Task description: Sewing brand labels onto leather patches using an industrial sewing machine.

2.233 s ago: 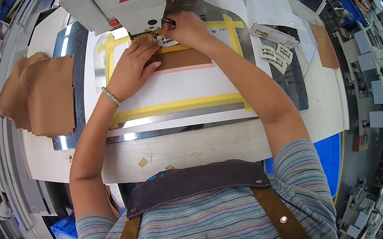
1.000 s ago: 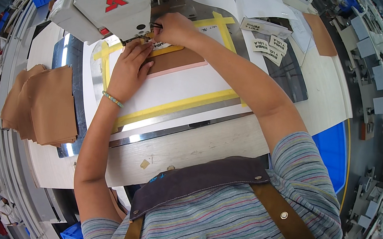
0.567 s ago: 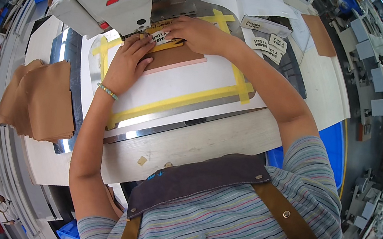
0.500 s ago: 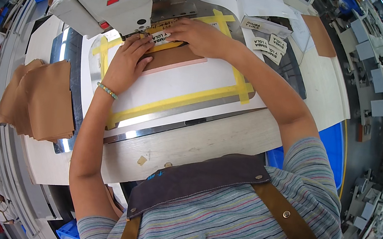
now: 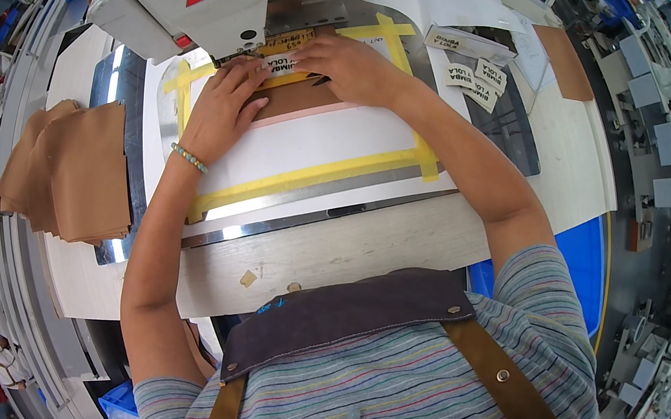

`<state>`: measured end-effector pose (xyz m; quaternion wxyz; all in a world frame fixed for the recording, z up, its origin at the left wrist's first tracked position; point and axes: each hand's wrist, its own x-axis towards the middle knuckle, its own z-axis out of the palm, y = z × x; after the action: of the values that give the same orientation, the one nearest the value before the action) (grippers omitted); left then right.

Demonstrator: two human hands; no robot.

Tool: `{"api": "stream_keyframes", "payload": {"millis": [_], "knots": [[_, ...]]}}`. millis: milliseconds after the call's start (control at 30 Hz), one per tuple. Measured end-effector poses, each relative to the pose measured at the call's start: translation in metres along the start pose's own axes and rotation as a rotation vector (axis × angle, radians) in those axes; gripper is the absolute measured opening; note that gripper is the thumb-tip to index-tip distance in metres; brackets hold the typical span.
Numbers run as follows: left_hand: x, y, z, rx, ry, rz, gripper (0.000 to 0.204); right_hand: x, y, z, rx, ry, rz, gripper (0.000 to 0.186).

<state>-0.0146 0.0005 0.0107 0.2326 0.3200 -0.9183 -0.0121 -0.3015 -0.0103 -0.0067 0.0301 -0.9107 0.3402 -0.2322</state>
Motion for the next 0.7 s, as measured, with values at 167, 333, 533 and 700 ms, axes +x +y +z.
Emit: {"api": "stream_keyframes", "payload": {"millis": [167, 333, 533, 700], "knots": [[0.003, -0.005, 0.002, -0.039, -0.054, -0.008, 0.039, 0.013, -0.004, 0.001, -0.092, -0.011, -0.064, 0.05], [0.0, -0.007, 0.003, -0.057, -0.031, -0.013, 0.04, 0.023, -0.009, 0.008, -0.017, -0.101, -0.022, 0.055], [-0.023, -0.004, -0.011, -0.085, 0.008, -0.116, 0.038, 0.023, -0.009, 0.012, -0.059, -0.048, -0.049, 0.061], [-0.038, 0.0, -0.026, -0.15, -0.024, -0.206, 0.036, 0.023, -0.01, 0.012, -0.121, -0.052, -0.023, 0.063]]}}
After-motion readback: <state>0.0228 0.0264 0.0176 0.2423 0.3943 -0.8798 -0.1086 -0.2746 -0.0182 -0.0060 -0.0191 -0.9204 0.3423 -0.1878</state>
